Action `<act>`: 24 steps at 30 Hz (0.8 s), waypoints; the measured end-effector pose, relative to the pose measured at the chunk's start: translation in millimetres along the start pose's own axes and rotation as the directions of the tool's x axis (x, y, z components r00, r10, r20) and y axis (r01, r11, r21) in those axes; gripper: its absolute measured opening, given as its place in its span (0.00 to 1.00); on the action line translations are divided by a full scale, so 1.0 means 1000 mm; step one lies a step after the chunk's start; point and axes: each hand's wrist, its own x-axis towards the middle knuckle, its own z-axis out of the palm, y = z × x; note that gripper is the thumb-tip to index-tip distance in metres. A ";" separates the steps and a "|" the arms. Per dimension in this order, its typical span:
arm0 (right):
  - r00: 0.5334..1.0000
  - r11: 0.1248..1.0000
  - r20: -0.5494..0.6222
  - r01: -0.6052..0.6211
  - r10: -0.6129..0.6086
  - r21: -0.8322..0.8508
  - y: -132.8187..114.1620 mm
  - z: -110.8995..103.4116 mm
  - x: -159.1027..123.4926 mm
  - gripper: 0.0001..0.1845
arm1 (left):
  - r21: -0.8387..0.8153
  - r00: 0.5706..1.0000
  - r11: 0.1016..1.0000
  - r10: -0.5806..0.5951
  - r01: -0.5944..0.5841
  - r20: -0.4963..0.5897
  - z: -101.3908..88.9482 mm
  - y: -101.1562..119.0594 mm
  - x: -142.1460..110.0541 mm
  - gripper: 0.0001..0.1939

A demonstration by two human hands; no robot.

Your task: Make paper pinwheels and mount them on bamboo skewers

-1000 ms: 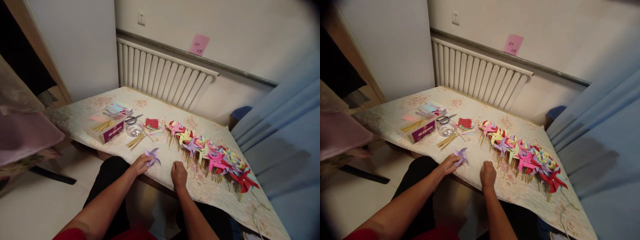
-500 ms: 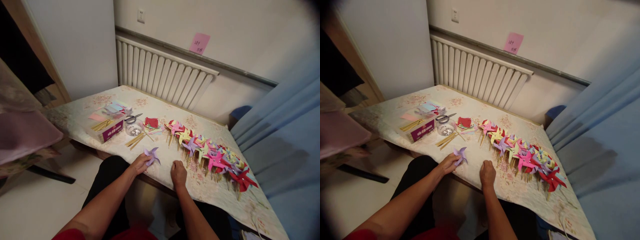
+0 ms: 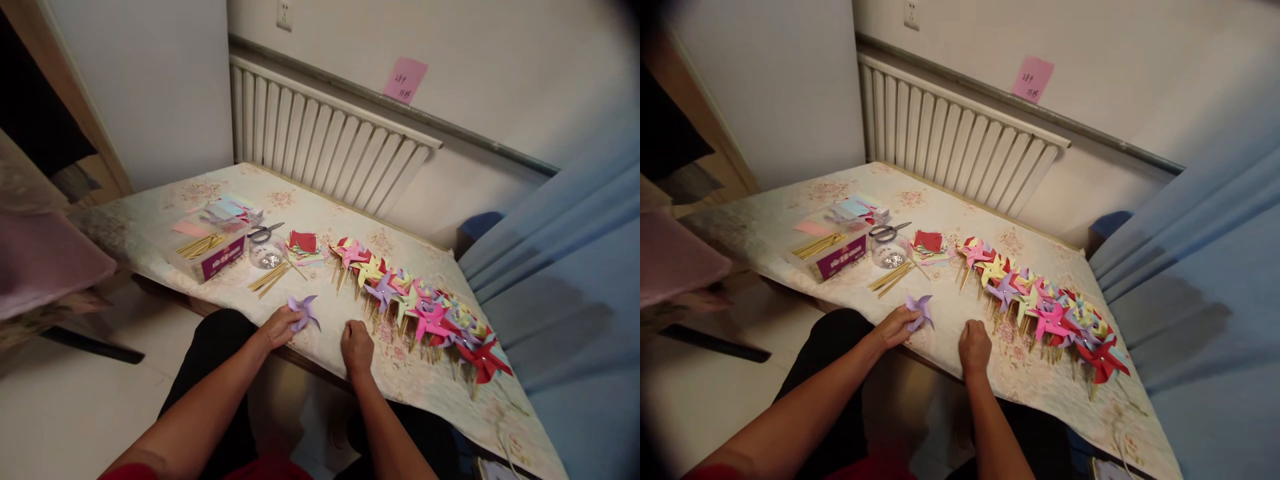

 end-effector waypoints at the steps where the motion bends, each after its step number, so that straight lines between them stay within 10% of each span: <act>1: 1.000 1.000 0.000 0.001 -0.001 -0.003 0.000 0.000 0.000 0.11 | 0.003 1.000 1.000 -0.006 0.006 0.011 -0.001 0.000 0.000 0.17; 24: 0.993 0.989 0.060 0.103 -0.097 -0.110 0.000 0.004 -0.001 0.10 | 0.130 0.914 0.968 -0.245 0.213 0.325 0.016 0.024 0.049 0.16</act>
